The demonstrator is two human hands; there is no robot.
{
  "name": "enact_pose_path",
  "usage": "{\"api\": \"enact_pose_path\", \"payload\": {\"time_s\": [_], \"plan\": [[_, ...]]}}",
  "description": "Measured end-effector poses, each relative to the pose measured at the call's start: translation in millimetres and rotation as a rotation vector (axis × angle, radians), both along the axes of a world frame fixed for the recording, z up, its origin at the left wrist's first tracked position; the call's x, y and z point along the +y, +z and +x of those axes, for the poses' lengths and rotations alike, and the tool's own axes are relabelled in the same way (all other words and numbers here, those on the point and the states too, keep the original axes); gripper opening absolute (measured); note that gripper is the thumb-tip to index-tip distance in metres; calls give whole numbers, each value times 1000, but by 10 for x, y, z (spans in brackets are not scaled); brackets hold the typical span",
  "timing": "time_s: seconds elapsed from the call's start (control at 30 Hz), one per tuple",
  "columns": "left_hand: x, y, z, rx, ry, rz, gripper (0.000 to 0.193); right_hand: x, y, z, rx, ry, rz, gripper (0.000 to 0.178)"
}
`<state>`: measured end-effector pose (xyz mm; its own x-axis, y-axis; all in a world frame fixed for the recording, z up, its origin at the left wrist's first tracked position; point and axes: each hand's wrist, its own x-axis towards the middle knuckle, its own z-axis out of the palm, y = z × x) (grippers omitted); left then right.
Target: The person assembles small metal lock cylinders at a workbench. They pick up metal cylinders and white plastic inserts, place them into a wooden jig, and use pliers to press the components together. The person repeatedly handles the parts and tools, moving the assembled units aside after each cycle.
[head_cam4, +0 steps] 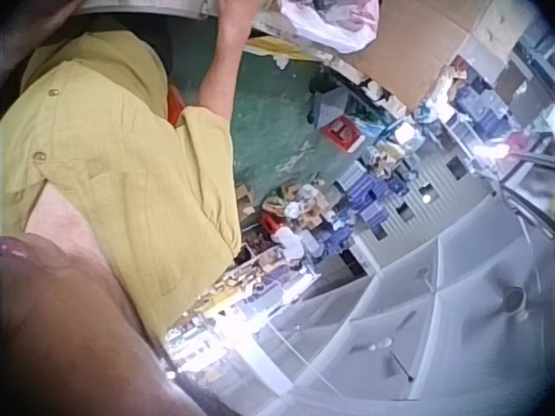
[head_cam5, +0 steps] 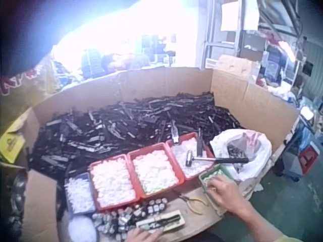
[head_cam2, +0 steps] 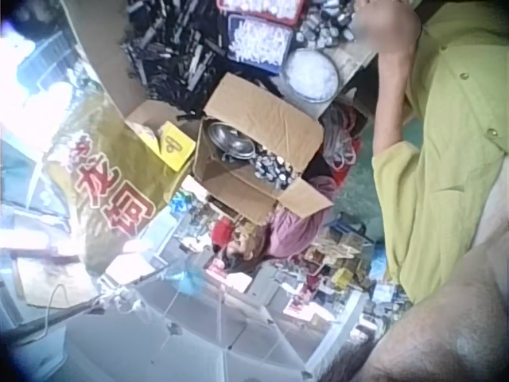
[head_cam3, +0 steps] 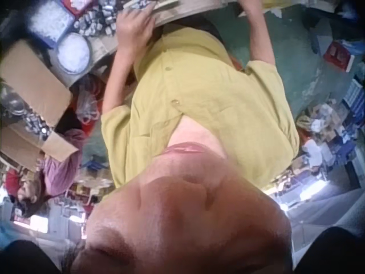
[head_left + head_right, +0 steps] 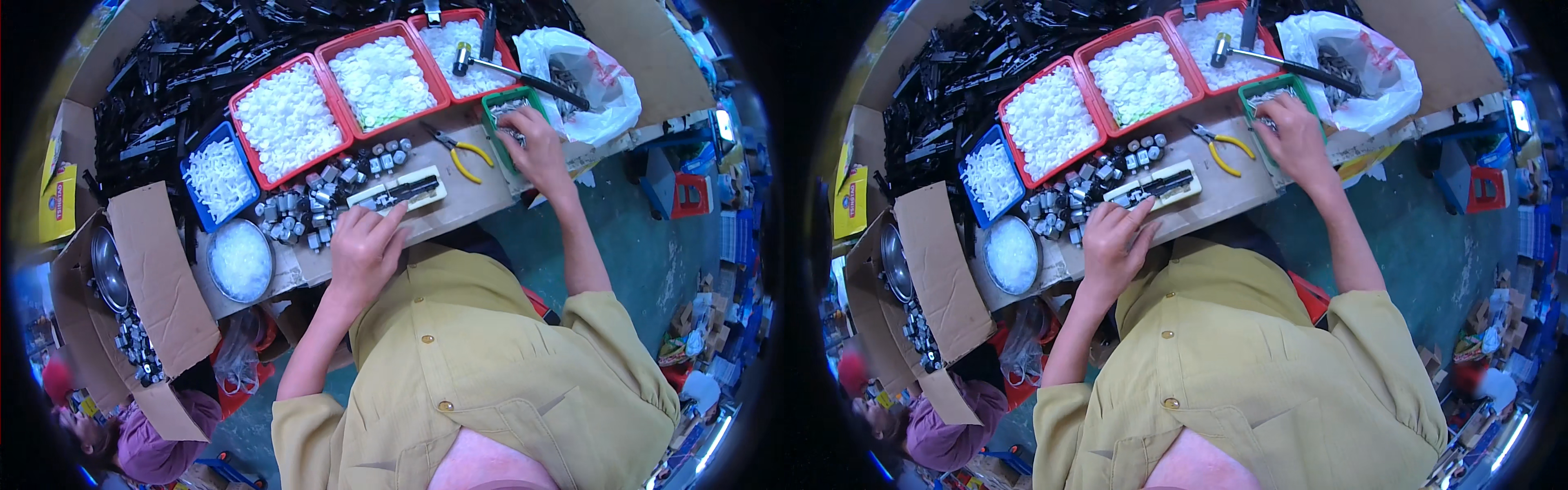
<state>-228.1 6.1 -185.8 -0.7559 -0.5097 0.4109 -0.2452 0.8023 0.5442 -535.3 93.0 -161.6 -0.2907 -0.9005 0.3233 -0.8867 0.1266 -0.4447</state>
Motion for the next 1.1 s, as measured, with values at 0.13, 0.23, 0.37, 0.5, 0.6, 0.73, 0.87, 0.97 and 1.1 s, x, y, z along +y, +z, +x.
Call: {"api": "enact_pose_path", "payload": {"time_s": [0.13, 0.23, 0.37, 0.5, 0.6, 0.73, 0.87, 0.97, 1.1], "plan": [[-215, 392, 84, 362, -121, 1407, 64, 115, -162, -191, 29, -85, 158, 9], [-530, 500, 249, 1342, -470, 1994, 96, 118, -133, -209, 34, -82, 210, 8], [-1189, 719, 895, 1749, -266, 1680, 132, 81, -137, -295, -16, -25, 238, 9], [-1387, 1246, 769, 1574, -335, 1482, 97, 54, -111, -289, -85, -36, 226, 10], [-1302, 1168, 189, 1019, -138, 1318, 36, 63, -86, -283, -73, 13, 214, 10], [-1034, 711, -835, 212, 151, 538, 22, 56, -157, -331, -26, 26, 159, 9], [-1069, 254, -1551, 107, 22, -18, 11, 84, -124, -330, -54, -8, 150, 12], [-1024, 173, -1942, -19, -21, -232, 12, 111, -87, -329, -115, -46, 163, 11], [-1135, 18, -2244, -259, -47, -383, 13, 88, -149, -372, -70, -39, 206, 8]]}}
